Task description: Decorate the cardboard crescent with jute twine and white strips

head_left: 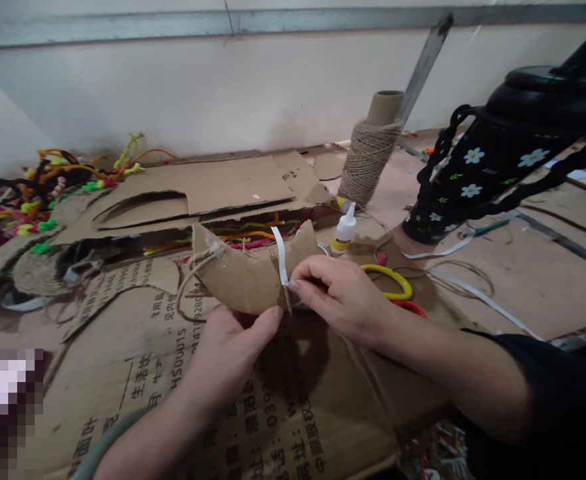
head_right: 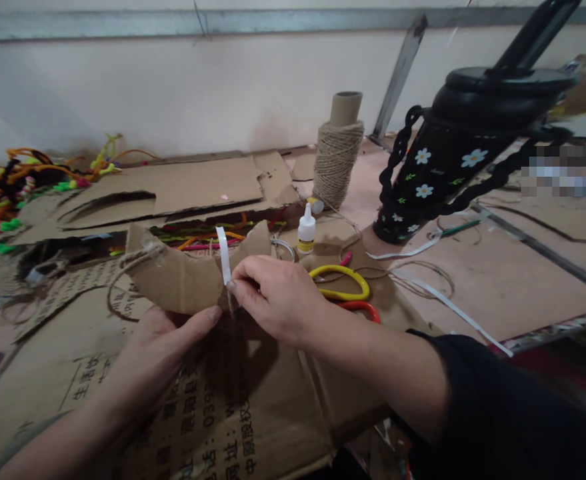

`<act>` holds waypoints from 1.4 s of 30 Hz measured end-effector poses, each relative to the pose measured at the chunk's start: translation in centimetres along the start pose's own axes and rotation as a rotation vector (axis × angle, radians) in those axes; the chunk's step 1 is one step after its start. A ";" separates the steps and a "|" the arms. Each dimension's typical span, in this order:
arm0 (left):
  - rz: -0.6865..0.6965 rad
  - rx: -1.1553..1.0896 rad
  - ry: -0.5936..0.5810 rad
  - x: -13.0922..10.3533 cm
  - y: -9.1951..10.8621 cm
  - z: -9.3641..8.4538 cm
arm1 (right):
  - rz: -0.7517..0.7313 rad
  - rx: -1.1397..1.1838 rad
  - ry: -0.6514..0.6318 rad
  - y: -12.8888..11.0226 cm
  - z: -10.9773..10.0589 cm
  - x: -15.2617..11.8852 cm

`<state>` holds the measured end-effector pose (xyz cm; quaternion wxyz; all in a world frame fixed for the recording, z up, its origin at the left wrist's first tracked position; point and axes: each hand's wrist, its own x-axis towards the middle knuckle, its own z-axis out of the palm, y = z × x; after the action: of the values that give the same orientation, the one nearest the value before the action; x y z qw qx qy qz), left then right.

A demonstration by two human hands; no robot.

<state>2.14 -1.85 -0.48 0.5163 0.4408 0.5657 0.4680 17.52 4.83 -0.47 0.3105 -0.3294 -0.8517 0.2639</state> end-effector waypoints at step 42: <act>0.048 -0.077 0.162 0.1 -1.1 -0.2 | -0.464 -0.176 0.244 -0.4 -0.8 -1.2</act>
<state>1.90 -1.96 -1.54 0.4740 0.3946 0.5767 0.5357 18.64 3.89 -0.17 0.4330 -0.1807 -0.8804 0.0691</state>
